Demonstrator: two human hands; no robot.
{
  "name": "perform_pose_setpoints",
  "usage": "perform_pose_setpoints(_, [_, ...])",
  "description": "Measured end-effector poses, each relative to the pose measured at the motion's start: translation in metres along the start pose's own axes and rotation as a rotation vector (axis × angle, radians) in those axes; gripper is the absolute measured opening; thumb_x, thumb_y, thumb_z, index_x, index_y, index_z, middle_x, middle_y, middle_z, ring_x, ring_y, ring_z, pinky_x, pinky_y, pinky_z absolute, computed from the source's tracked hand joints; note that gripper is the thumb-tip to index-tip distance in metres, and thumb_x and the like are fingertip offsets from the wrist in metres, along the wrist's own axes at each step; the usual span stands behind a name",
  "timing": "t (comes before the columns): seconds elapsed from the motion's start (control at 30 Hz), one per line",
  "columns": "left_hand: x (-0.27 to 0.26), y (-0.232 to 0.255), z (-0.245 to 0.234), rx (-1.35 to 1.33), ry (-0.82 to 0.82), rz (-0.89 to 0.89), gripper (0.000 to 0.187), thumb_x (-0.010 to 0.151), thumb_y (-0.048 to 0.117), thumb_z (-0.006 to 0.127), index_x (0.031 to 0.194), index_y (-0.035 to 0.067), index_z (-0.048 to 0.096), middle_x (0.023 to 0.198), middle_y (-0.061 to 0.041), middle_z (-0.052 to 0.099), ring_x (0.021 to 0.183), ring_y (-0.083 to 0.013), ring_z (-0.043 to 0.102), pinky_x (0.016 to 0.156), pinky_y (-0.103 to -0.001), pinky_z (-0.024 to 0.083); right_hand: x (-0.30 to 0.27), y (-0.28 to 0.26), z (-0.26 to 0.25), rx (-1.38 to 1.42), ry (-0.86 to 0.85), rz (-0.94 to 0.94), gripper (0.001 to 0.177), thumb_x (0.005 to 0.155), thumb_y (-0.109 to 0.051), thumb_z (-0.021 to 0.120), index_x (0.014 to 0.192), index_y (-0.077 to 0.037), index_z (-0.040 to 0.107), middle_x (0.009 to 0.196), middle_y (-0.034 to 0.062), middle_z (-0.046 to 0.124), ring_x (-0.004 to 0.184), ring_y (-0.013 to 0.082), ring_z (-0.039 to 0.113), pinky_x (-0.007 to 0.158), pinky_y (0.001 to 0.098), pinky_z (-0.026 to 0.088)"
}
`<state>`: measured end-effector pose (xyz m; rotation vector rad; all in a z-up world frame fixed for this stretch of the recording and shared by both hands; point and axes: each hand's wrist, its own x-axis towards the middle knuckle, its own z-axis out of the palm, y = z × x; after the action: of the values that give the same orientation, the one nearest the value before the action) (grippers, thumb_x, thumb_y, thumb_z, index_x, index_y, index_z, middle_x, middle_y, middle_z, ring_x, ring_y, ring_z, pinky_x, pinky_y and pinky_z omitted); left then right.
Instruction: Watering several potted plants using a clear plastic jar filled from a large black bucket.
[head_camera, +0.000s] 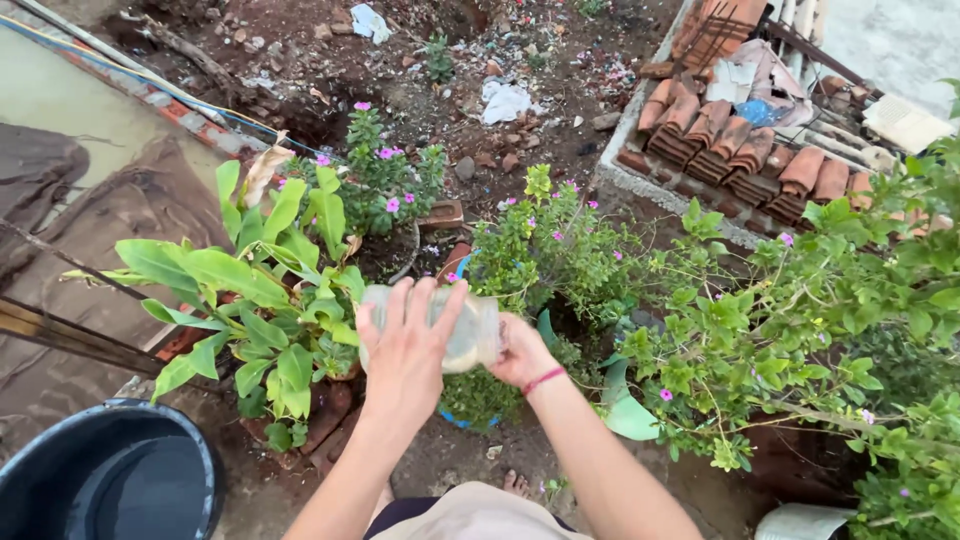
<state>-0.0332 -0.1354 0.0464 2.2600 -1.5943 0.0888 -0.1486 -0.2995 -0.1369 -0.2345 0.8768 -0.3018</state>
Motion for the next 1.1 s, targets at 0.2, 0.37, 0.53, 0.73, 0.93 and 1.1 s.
perform_pose_setpoints(0.2, [0.002, -0.024, -0.013, -0.243, -0.055, -0.342, 0.109, 0.049, 0.011, 0.089, 0.15, 0.027, 0.048, 0.142, -0.008, 0.053, 0.135, -0.0296, 0.044, 0.105, -0.056, 0.026, -0.001, -0.049, 0.014, 0.067, -0.263, 0.08, 0.028, 0.103, -0.019, 0.051, 0.075, -0.015, 0.05, 0.065, -0.0041, 0.047, 0.049, 0.0073, 0.041, 0.039, 0.021, 0.031])
perform_pose_setpoints(0.37, [-0.041, -0.06, 0.013, -0.424, 0.015, -0.568, 0.122, 0.039, 0.023, 0.097, 0.151, 0.027, 0.047, 0.14, -0.008, 0.054, 0.133, -0.03, 0.046, 0.107, -0.053, 0.028, 0.007, -0.064, 0.007, -0.073, -0.121, 0.123, 0.028, 0.093, -0.017, 0.054, 0.067, -0.018, 0.044, 0.059, -0.0044, 0.044, 0.045, 0.0057, 0.035, 0.034, 0.0203, 0.024])
perform_pose_setpoints(0.53, [-0.063, -0.069, 0.013, -0.406, 0.086, -0.679, 0.119, 0.041, 0.02, 0.094, 0.15, 0.024, 0.047, 0.14, -0.008, 0.055, 0.134, -0.0305, 0.046, 0.11, -0.049, 0.028, -0.013, -0.072, 0.025, -0.211, -0.285, -0.209, 0.03, 0.095, -0.01, 0.054, 0.069, -0.018, 0.041, 0.064, -0.0051, 0.045, 0.05, 0.0048, 0.038, 0.039, 0.0203, 0.028])
perform_pose_setpoints(0.73, [-0.072, -0.067, 0.018, -0.379, 0.102, -0.675, 0.118, 0.041, 0.02, 0.093, 0.15, 0.025, 0.047, 0.139, -0.01, 0.054, 0.133, -0.0312, 0.046, 0.108, -0.049, 0.03, -0.006, -0.07, 0.019, -0.092, -0.021, 0.029, 0.026, 0.1, -0.02, 0.057, 0.075, -0.016, 0.051, 0.064, -0.0036, 0.054, 0.051, 0.0073, 0.048, 0.042, 0.0193, 0.035])
perform_pose_setpoints(0.93, [-0.053, -0.041, 0.013, -0.327, 0.057, -0.579, 0.114, 0.041, 0.019, 0.093, 0.146, 0.025, 0.048, 0.14, -0.008, 0.052, 0.134, -0.0308, 0.044, 0.107, -0.053, 0.025, 0.038, -0.038, -0.039, -0.333, -0.072, -0.036, 0.018, 0.098, -0.016, 0.056, 0.081, -0.013, 0.058, 0.071, 0.0024, 0.06, 0.061, 0.0142, 0.058, 0.05, 0.0246, 0.045])
perform_pose_setpoints(1.1, [-0.029, -0.011, 0.009, -0.157, 0.079, -0.29, 0.092, 0.057, 0.007, 0.08, 0.142, 0.026, 0.052, 0.139, -0.009, 0.052, 0.136, -0.0309, 0.044, 0.108, -0.054, 0.025, 0.033, -0.015, -0.048, -0.127, -0.066, -0.118, 0.022, 0.104, -0.02, 0.056, 0.085, -0.009, 0.061, 0.081, 0.0054, 0.066, 0.071, 0.0155, 0.062, 0.061, 0.0278, 0.053])
